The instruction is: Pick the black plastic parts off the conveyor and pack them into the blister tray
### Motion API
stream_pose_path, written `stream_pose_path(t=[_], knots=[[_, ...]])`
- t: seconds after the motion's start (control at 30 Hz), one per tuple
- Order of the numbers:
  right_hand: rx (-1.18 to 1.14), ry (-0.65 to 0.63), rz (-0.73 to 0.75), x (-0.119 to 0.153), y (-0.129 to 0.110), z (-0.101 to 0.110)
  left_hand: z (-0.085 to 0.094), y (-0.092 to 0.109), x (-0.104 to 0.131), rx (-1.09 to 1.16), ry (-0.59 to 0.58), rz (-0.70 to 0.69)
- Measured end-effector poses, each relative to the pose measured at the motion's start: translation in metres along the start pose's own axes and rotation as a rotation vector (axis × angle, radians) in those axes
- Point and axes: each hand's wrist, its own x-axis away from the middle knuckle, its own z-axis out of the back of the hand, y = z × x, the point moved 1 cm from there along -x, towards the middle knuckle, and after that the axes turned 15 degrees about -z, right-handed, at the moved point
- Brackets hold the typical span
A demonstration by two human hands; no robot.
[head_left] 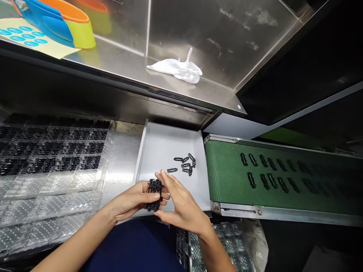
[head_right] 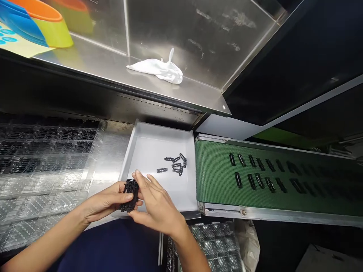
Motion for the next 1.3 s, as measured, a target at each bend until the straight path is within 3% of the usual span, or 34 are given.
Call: stream_pose_path(t=[0.1, 0.17, 0.2, 0.27, 0.3, 0.33, 0.37, 0.47, 0.57, 0.67, 0.77, 0.83, 0.93, 1.03, 1.13, 1.2, 1.3], knots=[[0.018, -0.003, 0.003, -0.003, 0.005, 0.000, -0.001, -0.001, -0.011, -0.008, -0.021, 0.024], [-0.035, -0.013, 0.000, -0.007, 0.020, 0.008, -0.003, -0.004, -0.020, -0.004, 0.003, 0.024], [-0.055, 0.048, -0.067, -0.009, 0.035, 0.018, -0.005, -0.006, -0.024, 0.000, 0.017, 0.020], [-0.042, 0.345, -0.344, -0.007, 0.075, 0.050, -0.009, -0.011, -0.033, 0.007, 0.026, 0.021], [-0.006, 0.619, -0.562, -0.001, 0.098, 0.072, -0.011, -0.013, -0.037, 0.015, 0.019, 0.032], [0.032, 0.816, -0.700, 0.007, 0.120, 0.094, -0.013, -0.016, -0.039, 0.023, 0.010, 0.045], [0.054, 0.933, -0.777, 0.016, 0.140, 0.116, -0.014, -0.018, -0.042, 0.025, 0.004, 0.056], [0.067, 1.107, -0.895, 0.040, 0.183, 0.170, -0.015, -0.022, -0.044, 0.008, 0.002, 0.062], [0.017, 1.115, -0.900, 0.050, 0.192, 0.190, -0.017, -0.024, -0.043, 0.015, 0.045, 0.000], [-0.087, 1.027, -0.824, 0.043, 0.168, 0.165, -0.022, -0.025, -0.042, 0.042, 0.127, -0.072], [-0.245, 0.820, -0.685, 0.028, 0.115, 0.100, -0.030, -0.025, -0.038, 0.049, 0.168, -0.126], [-0.421, 0.548, -0.511, 0.022, 0.072, 0.053, -0.033, -0.023, -0.034, 0.039, 0.159, -0.172], [-0.420, 0.393, -0.310, 0.022, 0.020, 0.010, -0.030, -0.017, -0.024, -0.003, 0.122, -0.244], [-0.066, 0.412, -0.176, 0.023, -0.003, 0.006, -0.021, -0.010, -0.010, -0.071, 0.123, -0.256], [0.175, 0.283, -0.021, 0.019, -0.008, 0.012, -0.011, -0.005, 0.002, -0.112, 0.112, -0.219], [0.159, 0.206, 0.057, 0.015, -0.009, 0.014, -0.007, -0.003, 0.007, -0.085, 0.076, -0.180], [0.024, 0.195, 0.065, 0.011, -0.010, 0.011, -0.005, -0.004, 0.012, -0.014, 0.028, -0.121]])
